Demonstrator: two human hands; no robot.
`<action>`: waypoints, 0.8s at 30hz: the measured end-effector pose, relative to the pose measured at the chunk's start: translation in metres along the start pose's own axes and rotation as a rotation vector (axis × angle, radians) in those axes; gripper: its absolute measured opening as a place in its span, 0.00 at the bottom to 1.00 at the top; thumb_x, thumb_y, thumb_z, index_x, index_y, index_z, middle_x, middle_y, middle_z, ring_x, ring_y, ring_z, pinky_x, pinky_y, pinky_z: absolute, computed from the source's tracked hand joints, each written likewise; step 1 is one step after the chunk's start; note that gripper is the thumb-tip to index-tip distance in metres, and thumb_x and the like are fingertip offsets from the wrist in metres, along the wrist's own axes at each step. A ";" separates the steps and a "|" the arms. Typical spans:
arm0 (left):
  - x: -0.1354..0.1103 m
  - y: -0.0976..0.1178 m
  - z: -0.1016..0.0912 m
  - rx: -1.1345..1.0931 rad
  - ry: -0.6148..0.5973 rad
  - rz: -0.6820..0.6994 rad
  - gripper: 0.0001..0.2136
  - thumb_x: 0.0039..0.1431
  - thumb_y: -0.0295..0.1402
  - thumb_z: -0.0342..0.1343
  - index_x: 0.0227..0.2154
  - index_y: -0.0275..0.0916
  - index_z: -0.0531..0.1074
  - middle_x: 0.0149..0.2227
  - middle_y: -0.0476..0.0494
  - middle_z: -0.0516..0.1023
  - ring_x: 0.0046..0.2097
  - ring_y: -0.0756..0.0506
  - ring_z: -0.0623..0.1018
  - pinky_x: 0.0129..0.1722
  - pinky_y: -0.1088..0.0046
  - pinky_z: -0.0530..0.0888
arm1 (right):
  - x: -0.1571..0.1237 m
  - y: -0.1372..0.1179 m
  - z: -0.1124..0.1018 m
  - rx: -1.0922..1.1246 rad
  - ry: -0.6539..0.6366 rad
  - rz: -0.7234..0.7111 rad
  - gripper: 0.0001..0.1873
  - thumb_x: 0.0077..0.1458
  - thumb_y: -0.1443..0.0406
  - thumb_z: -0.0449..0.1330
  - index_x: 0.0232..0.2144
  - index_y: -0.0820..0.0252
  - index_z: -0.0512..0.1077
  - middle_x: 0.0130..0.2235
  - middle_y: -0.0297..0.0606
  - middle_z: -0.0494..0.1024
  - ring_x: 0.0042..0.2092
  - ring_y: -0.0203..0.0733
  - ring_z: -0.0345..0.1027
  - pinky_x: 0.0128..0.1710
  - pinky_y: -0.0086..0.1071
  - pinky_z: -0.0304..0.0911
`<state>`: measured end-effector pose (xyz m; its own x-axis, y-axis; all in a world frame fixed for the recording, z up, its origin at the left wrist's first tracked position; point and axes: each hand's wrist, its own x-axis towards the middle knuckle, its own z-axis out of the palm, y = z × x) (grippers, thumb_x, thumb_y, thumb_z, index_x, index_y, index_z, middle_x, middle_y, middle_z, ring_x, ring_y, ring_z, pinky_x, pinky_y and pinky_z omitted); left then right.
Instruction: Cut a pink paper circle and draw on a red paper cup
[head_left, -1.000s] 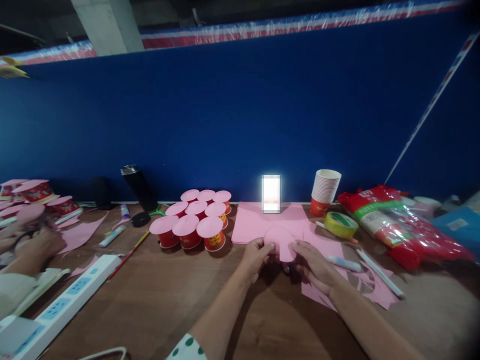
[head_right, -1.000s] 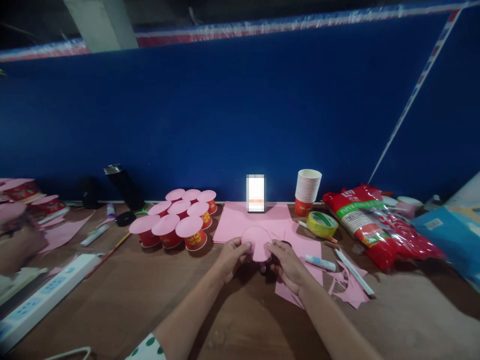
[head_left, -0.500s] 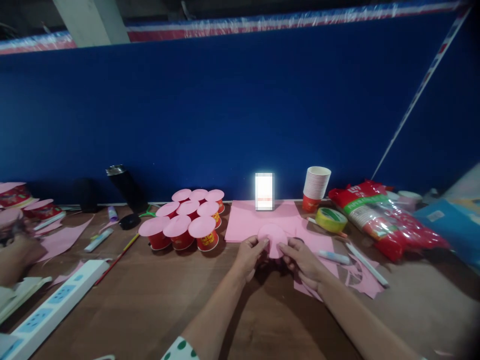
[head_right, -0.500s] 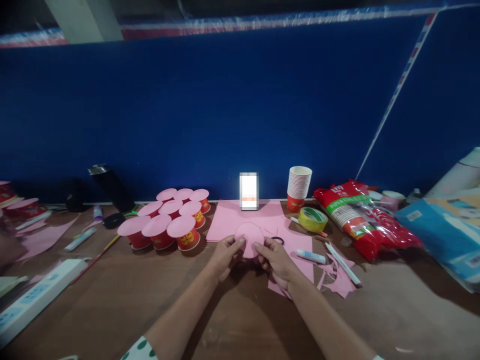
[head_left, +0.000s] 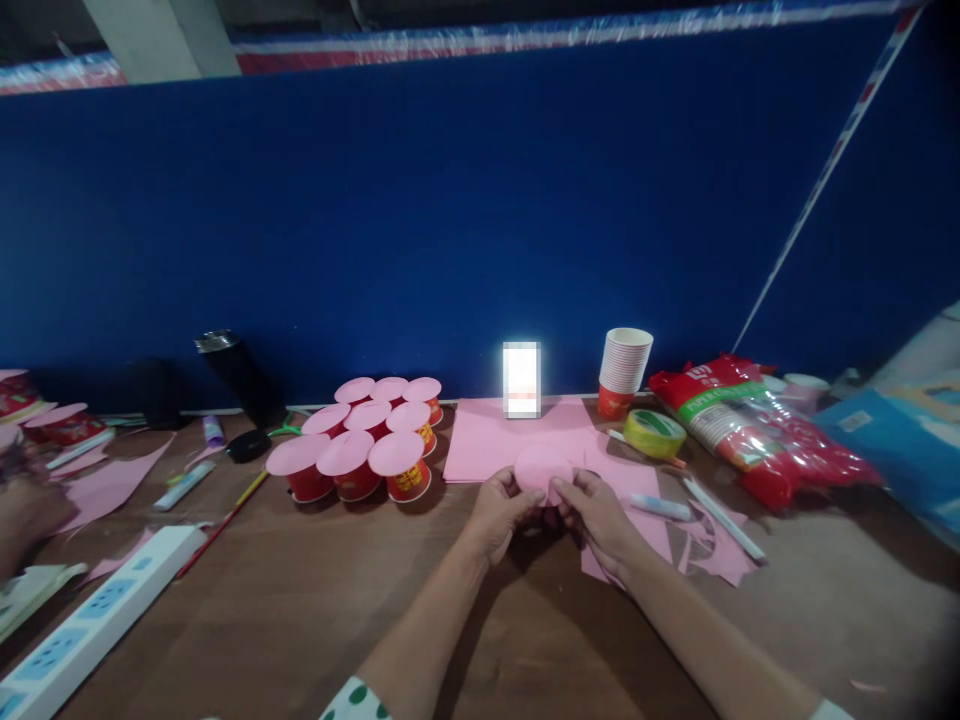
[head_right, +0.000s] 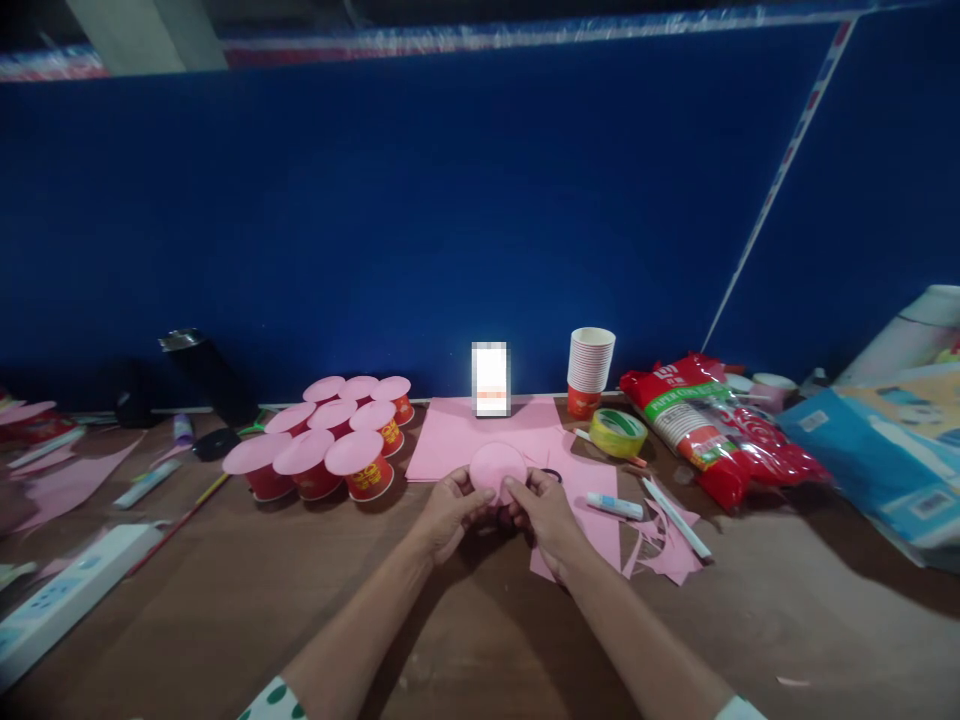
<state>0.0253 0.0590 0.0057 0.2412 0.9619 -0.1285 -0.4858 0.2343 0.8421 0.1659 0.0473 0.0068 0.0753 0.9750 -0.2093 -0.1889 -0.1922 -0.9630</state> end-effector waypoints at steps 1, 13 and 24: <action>0.000 -0.001 -0.001 0.005 0.016 -0.003 0.27 0.31 0.32 0.73 0.38 0.31 0.73 0.32 0.41 0.80 0.29 0.49 0.77 0.30 0.75 0.73 | 0.000 0.000 0.000 -0.002 0.002 0.001 0.21 0.39 0.52 0.68 0.25 0.59 0.64 0.15 0.24 0.67 0.14 0.27 0.55 0.11 0.19 0.43; 0.004 -0.002 -0.002 -0.026 0.083 0.015 0.27 0.32 0.34 0.73 0.38 0.32 0.71 0.30 0.43 0.79 0.29 0.49 0.77 0.29 0.75 0.74 | 0.004 0.008 -0.001 0.030 -0.050 -0.005 0.20 0.41 0.54 0.69 0.26 0.61 0.67 0.16 0.26 0.69 0.15 0.25 0.56 0.14 0.19 0.48; 0.006 -0.003 -0.005 0.053 0.135 0.053 0.19 0.34 0.41 0.71 0.26 0.33 0.72 0.21 0.50 0.73 0.21 0.54 0.70 0.22 0.79 0.66 | 0.002 0.001 0.000 0.204 -0.081 0.097 0.17 0.42 0.60 0.71 0.25 0.60 0.66 0.16 0.25 0.68 0.17 0.26 0.62 0.15 0.17 0.59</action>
<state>0.0241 0.0645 0.0001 0.0994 0.9837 -0.1497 -0.4488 0.1786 0.8756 0.1662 0.0487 0.0053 -0.0304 0.9604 -0.2769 -0.3858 -0.2668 -0.8832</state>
